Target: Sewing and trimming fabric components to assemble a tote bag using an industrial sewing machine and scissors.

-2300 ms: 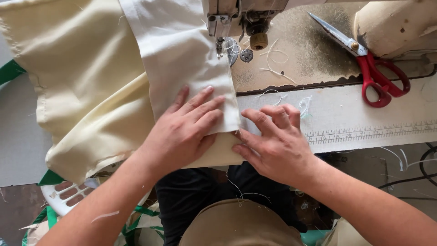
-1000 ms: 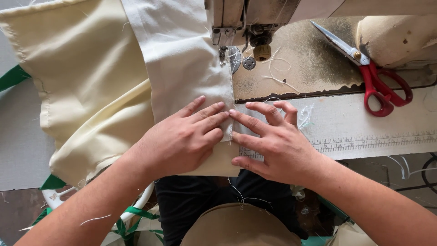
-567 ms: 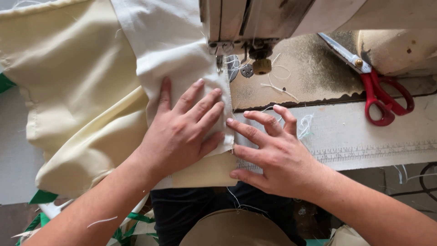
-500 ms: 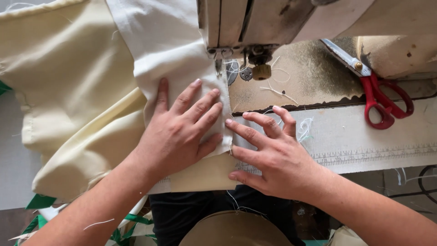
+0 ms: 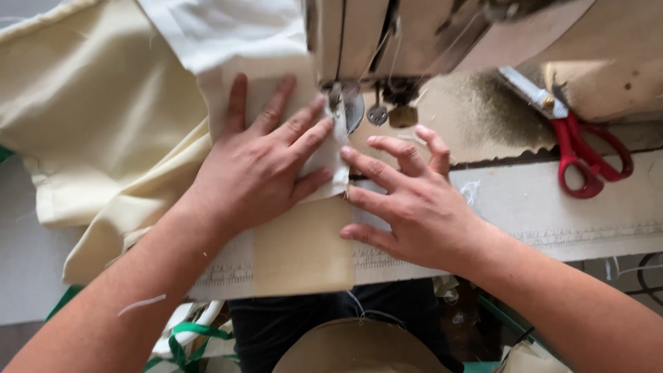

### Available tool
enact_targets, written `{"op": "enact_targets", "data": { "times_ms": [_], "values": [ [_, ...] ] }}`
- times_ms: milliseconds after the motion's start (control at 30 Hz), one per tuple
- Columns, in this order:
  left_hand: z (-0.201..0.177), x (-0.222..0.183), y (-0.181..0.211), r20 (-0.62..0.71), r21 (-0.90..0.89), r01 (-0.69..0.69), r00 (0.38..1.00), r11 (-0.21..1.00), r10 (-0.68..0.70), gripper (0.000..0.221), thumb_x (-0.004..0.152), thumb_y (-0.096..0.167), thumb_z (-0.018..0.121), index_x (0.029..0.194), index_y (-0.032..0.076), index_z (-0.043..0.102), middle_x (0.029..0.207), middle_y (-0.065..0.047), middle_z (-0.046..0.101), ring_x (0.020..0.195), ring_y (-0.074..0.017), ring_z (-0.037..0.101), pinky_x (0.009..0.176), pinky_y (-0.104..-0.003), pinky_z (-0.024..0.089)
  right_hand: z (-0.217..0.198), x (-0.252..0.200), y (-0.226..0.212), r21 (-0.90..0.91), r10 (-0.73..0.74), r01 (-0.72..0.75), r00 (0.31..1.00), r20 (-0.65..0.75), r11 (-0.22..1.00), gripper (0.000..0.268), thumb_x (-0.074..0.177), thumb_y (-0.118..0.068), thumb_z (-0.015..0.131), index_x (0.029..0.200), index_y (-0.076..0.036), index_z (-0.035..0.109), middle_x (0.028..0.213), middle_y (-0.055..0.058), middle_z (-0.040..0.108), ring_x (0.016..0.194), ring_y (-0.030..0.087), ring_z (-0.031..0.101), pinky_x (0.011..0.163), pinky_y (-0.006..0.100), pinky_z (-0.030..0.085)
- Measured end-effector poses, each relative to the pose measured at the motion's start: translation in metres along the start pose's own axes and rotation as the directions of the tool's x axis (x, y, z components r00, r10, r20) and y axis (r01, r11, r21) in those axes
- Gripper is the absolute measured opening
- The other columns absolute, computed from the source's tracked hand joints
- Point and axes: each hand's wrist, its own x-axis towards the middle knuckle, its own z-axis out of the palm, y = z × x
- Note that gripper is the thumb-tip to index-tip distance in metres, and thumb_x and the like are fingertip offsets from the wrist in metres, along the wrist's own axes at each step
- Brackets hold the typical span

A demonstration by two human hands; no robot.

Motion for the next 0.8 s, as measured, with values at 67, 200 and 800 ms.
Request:
{"op": "enact_targets", "data": {
  "times_ms": [67, 200, 800],
  "values": [
    [-0.009, -0.009, 0.020, -0.025, 0.063, -0.048, 0.998, 0.997, 0.049, 0.059, 0.093, 0.051, 0.045, 0.131, 0.006, 0.049, 0.138, -0.011, 0.047, 0.133, -0.0348, 0.031, 0.109, -0.053, 0.004, 0.002, -0.011, -0.020, -0.072, 0.046, -0.048, 0.999, -0.030, 0.996, 0.039, 0.083, -0.053, 0.057, 0.099, -0.018, 0.061, 0.127, 0.009, 0.051, 0.116, 0.027, 0.042, 0.097, 0.050, 0.018],
    [-0.003, -0.019, 0.024, -0.199, -0.183, -0.186, 0.969, 0.965, 0.149, 0.023, 0.088, 0.025, 0.063, 0.099, 0.004, 0.065, 0.111, -0.013, 0.063, 0.110, -0.0325, 0.055, 0.102, -0.049, 0.028, 0.008, -0.029, -0.039, -0.187, 0.144, -0.155, 0.987, -0.072, 0.970, 0.051, 0.079, -0.059, 0.059, 0.114, -0.021, 0.062, 0.120, 0.007, 0.049, 0.105, 0.023, 0.040, 0.093, 0.045, 0.022],
    [-0.013, -0.011, 0.022, -0.231, 0.050, -0.358, 0.904, 0.932, 0.359, 0.012, 0.088, 0.002, 0.051, 0.086, 0.002, 0.063, 0.100, -0.015, 0.062, 0.101, -0.0299, 0.059, 0.088, -0.040, 0.049, 0.000, -0.027, -0.041, -0.183, 0.055, -0.082, 0.987, -0.149, 0.980, 0.030, 0.089, -0.038, 0.055, 0.104, -0.015, 0.065, 0.117, 0.003, 0.059, 0.102, 0.023, 0.051, 0.093, 0.046, 0.024]
  ]
}}
